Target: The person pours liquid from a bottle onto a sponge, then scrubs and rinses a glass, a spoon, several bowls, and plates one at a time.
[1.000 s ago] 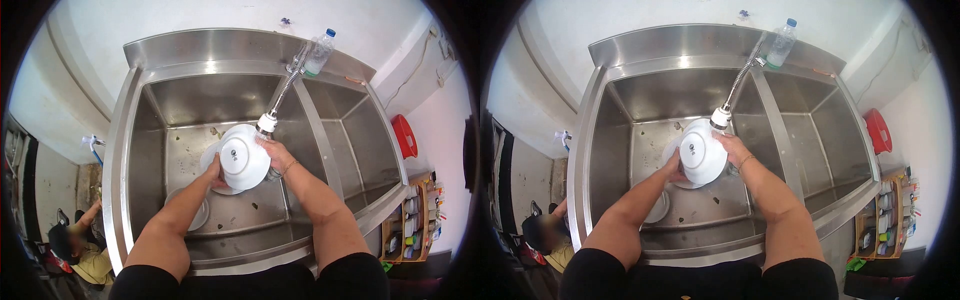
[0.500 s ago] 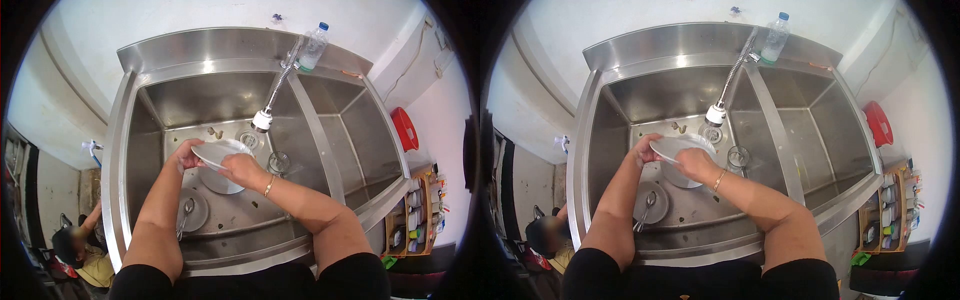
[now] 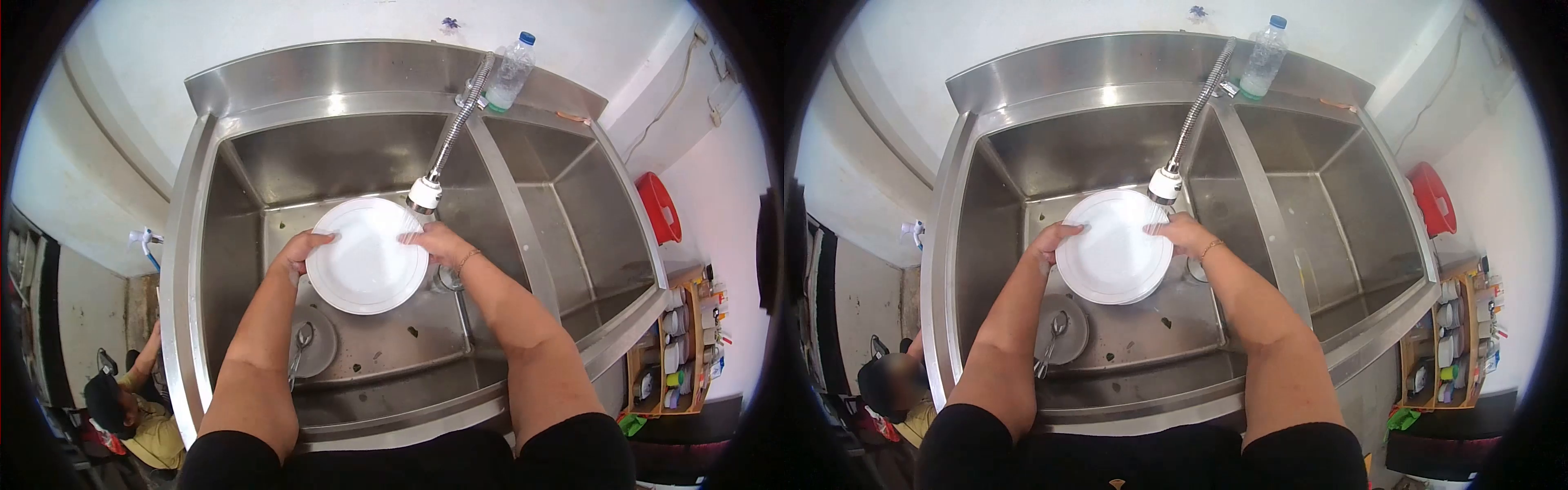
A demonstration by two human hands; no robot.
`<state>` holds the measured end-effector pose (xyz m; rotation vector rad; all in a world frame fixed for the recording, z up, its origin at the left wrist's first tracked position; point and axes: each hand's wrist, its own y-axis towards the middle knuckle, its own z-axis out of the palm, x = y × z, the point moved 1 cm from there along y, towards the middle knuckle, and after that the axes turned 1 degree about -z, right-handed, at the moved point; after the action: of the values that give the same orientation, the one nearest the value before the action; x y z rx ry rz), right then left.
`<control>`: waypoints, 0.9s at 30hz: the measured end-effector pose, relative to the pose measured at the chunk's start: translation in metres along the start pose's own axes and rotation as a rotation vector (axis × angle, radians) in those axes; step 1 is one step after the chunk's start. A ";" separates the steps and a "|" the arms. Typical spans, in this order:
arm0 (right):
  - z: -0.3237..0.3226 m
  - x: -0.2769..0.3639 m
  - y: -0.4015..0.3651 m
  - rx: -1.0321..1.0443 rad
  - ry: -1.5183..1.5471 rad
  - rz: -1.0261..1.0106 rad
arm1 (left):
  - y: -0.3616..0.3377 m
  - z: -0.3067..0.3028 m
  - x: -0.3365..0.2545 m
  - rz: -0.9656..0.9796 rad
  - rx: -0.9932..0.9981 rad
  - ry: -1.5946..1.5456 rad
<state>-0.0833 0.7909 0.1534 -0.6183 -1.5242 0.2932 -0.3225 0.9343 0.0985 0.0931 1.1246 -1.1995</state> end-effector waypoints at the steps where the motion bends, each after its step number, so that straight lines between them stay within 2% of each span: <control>1: 0.001 0.004 0.002 0.024 -0.041 -0.006 | 0.001 -0.001 0.002 0.021 0.021 -0.085; 5: -0.007 -0.008 0.018 0.032 -0.050 -0.082 | 0.010 -0.002 0.007 0.016 0.031 -0.095; 7: -0.011 -0.013 0.018 0.010 0.170 -0.071 | 0.019 0.010 0.008 0.042 0.012 -0.345; 8: -0.013 -0.011 0.016 0.009 0.168 -0.071 | 0.019 0.013 0.005 0.043 0.013 -0.346; 10: -0.016 -0.008 0.013 -0.074 0.148 -0.031 | 0.017 0.015 0.000 -0.067 -0.309 -0.413; 11: -0.015 -0.007 0.010 -0.075 0.150 -0.029 | 0.021 0.009 0.003 -0.069 -0.309 -0.412; 13: -0.013 -0.003 0.009 -0.084 0.134 -0.033 | 0.031 -0.011 0.007 0.192 -0.828 0.401; 14: -0.012 -0.003 0.011 -0.080 0.133 -0.033 | 0.027 -0.008 0.006 0.191 -0.833 0.399; 16: -0.013 -0.006 0.015 -0.090 0.002 -0.083 | 0.013 0.006 0.000 0.445 -1.076 0.921; 17: -0.013 -0.009 0.018 -0.090 0.002 -0.081 | 0.013 0.006 0.000 0.443 -1.075 0.921; 19: -0.014 -0.014 0.022 -0.157 -0.192 -0.107 | 0.019 0.005 0.000 0.353 -0.807 0.913; 22: -0.011 -0.007 0.016 -0.184 -0.284 -0.033 | 0.028 -0.004 0.010 0.398 -0.853 0.997; 25: -0.020 -0.014 0.028 -0.179 -0.337 -0.079 | 0.035 -0.014 0.015 0.403 -0.920 1.004; 27: -0.021 -0.014 0.029 -0.179 -0.363 -0.104 | 0.041 -0.016 0.019 0.385 -0.848 0.942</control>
<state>-0.0580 0.8026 0.1276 -0.6476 -1.9410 0.1976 -0.3022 0.9484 0.0574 0.2199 2.2348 -0.2107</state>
